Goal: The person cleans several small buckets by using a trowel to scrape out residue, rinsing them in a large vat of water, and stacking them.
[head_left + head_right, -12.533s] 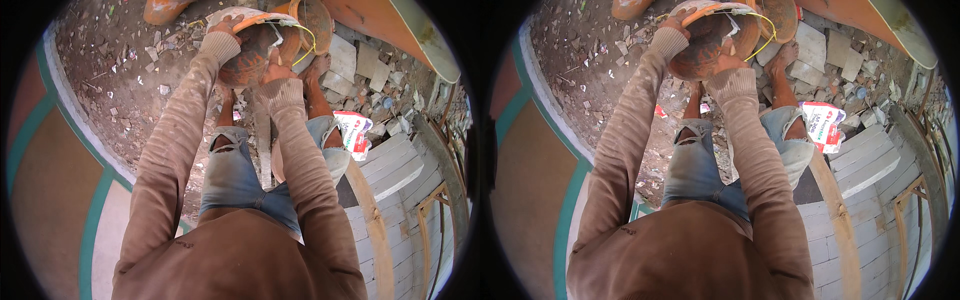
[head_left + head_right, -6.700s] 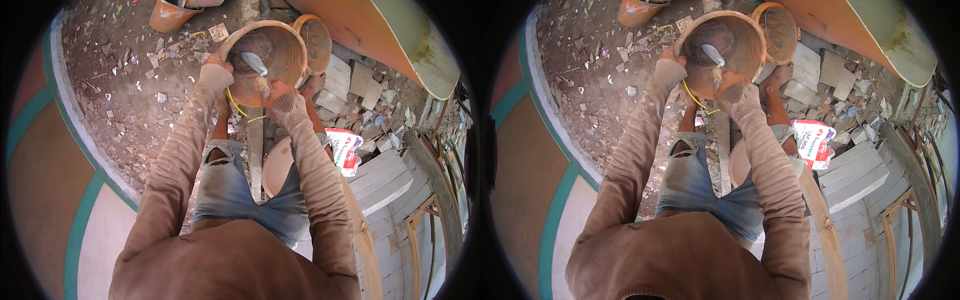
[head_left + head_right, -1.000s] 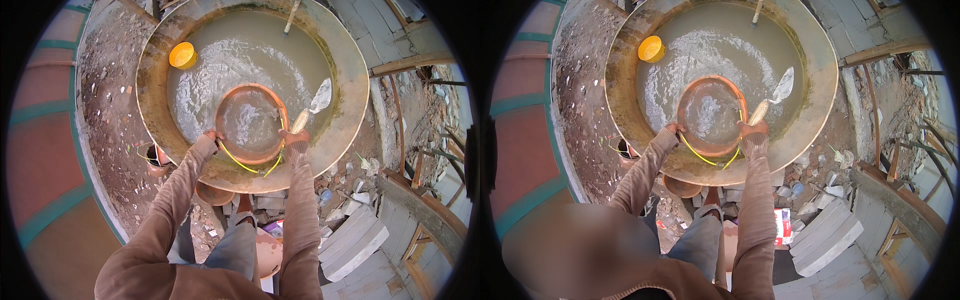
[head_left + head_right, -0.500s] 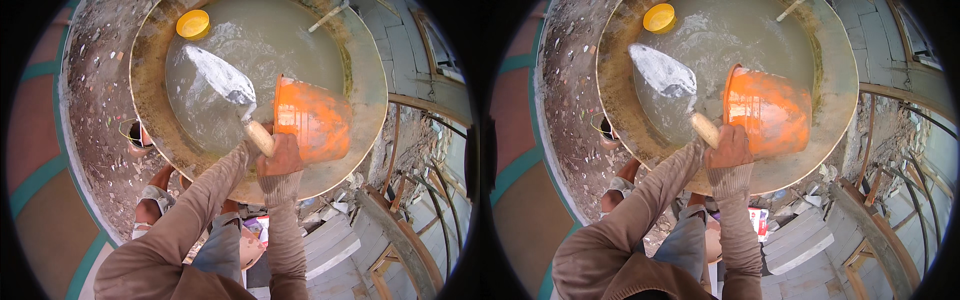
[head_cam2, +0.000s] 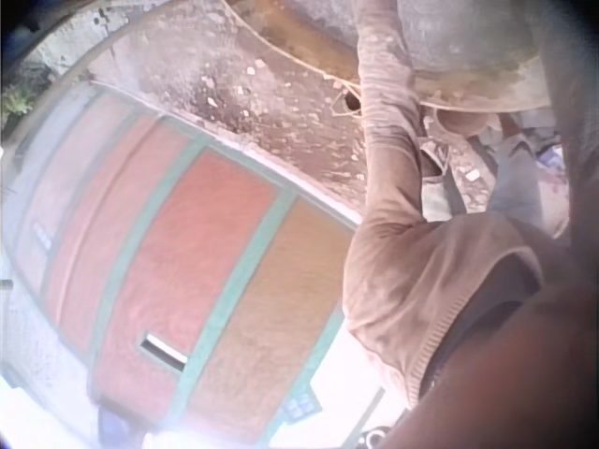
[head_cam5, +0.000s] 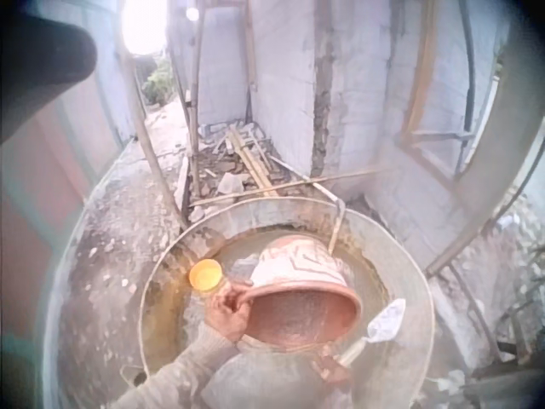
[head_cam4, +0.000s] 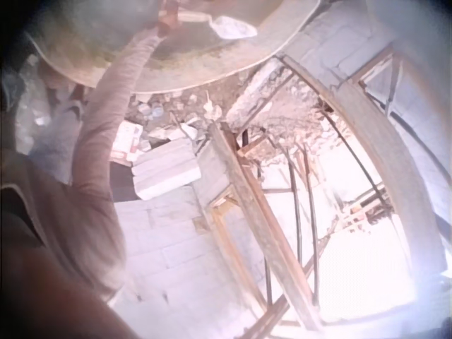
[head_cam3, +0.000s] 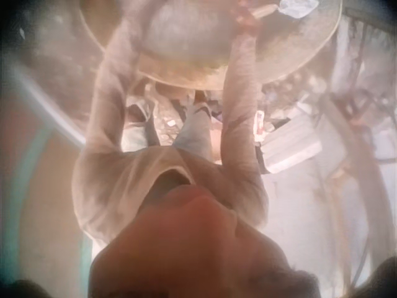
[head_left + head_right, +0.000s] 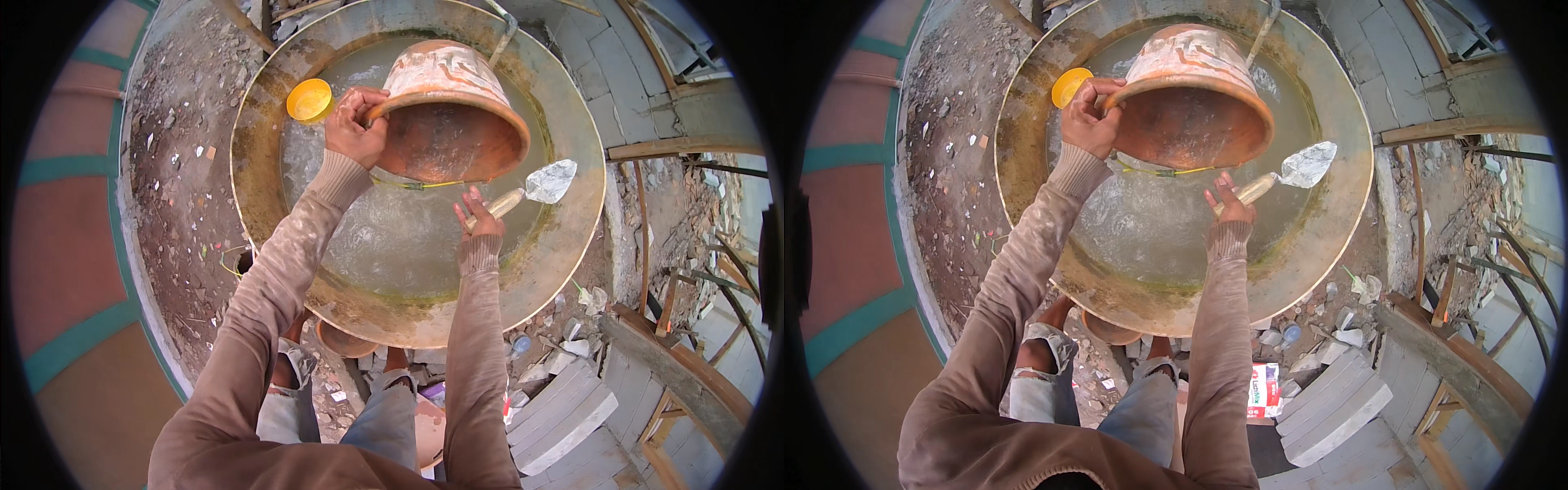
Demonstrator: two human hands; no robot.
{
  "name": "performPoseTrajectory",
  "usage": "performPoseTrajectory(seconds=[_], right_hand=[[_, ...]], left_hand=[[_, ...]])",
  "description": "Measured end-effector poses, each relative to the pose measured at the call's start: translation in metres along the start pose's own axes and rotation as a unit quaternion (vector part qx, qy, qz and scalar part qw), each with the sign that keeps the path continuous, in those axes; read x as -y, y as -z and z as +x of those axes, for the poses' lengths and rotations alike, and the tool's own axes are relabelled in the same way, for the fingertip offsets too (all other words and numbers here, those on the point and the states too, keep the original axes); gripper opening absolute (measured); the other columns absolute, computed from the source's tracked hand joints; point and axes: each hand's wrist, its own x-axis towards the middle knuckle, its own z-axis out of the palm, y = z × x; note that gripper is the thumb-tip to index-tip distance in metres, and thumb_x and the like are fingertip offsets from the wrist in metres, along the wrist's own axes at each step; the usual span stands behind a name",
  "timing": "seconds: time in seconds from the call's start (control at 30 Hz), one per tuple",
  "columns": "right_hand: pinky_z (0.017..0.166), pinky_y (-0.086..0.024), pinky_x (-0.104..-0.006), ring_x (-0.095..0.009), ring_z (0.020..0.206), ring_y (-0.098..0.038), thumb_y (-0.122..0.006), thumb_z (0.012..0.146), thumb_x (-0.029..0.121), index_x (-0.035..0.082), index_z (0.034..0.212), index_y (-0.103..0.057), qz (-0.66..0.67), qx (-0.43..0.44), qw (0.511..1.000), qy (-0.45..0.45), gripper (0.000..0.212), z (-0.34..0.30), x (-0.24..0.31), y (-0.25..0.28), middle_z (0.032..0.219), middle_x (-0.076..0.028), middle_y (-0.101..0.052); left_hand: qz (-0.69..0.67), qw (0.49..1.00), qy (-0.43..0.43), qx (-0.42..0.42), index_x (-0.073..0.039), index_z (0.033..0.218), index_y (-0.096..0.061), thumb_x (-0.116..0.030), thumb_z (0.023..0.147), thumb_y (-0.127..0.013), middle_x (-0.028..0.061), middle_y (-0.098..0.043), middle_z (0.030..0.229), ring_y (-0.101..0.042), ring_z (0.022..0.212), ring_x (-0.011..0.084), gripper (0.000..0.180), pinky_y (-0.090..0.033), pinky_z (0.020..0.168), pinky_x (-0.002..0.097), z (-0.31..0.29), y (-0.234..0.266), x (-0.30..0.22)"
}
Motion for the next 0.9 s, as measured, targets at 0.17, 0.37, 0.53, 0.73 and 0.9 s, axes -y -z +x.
performPoseTrajectory(seconds=[0.17,0.37,0.53,0.73,0.9], right_hand=[[0.091,-0.055,-0.0435,-0.026,0.118,-0.058,-0.066,0.086,-0.001,0.005,0.136,-0.047,0.141,0.005,0.990,-0.009,0.054,-0.020,-0.015,-0.025,0.127,-0.008,-0.059],[0.069,-0.056,-0.0381,-0.019,0.086,-0.065,-0.065,0.089,0.008,0.010,0.128,-0.053,0.170,-0.035,0.981,-0.087,0.041,-0.015,-0.039,-0.001,0.111,-0.006,-0.064],[0.043,-0.046,-0.0336,-0.017,0.048,-0.054,-0.078,0.082,0.035,0.004,0.097,-0.059,-0.259,-0.119,0.951,-0.121,0.039,0.026,-0.089,0.057,0.068,-0.005,-0.058],[0.052,-0.048,-0.0368,-0.021,0.050,-0.057,-0.075,0.079,0.043,0.002,0.090,-0.063,-0.341,-0.269,0.900,-0.040,0.045,0.101,-0.171,0.155,0.061,-0.007,-0.058],[0.073,-0.054,-0.0404,-0.026,0.079,-0.069,-0.061,0.083,0.019,-0.002,0.111,-0.064,-0.605,-0.305,0.732,-0.068,0.034,0.148,-0.260,0.193,0.093,-0.015,-0.071]], left_hand=[[0.106,0.957,-0.246,0.111,-0.001,0.079,-0.058,0.016,0.069,-0.060,0.0146,-0.065,0.094,-0.062,0.112,0.0357,0.021,-0.047,0.102,0.0484,-0.048,0.008,-0.048],[0.198,0.946,-0.212,0.147,-0.002,0.082,-0.052,0.013,0.073,-0.062,0.0141,-0.061,0.105,-0.062,0.107,0.0394,0.020,-0.047,0.101,0.0521,-0.110,0.008,0.012],[0.380,0.881,0.269,0.084,-0.004,0.090,-0.059,-0.003,0.078,-0.064,0.0191,-0.064,0.104,-0.065,0.087,0.0412,0.013,-0.051,0.078,0.0477,-0.146,0.041,0.160],[0.074,0.756,0.649,0.051,0.000,0.104,-0.061,-0.003,0.083,-0.057,0.0214,-0.068,0.105,-0.070,0.090,0.0361,0.022,-0.060,0.075,0.0469,-0.235,0.071,0.264],[0.023,0.691,0.721,0.050,0.009,0.119,-0.052,0.000,0.092,-0.046,0.0196,-0.068,0.109,-0.070,0.094,0.0330,0.029,-0.064,0.075,0.0393,-0.270,0.106,0.322]])
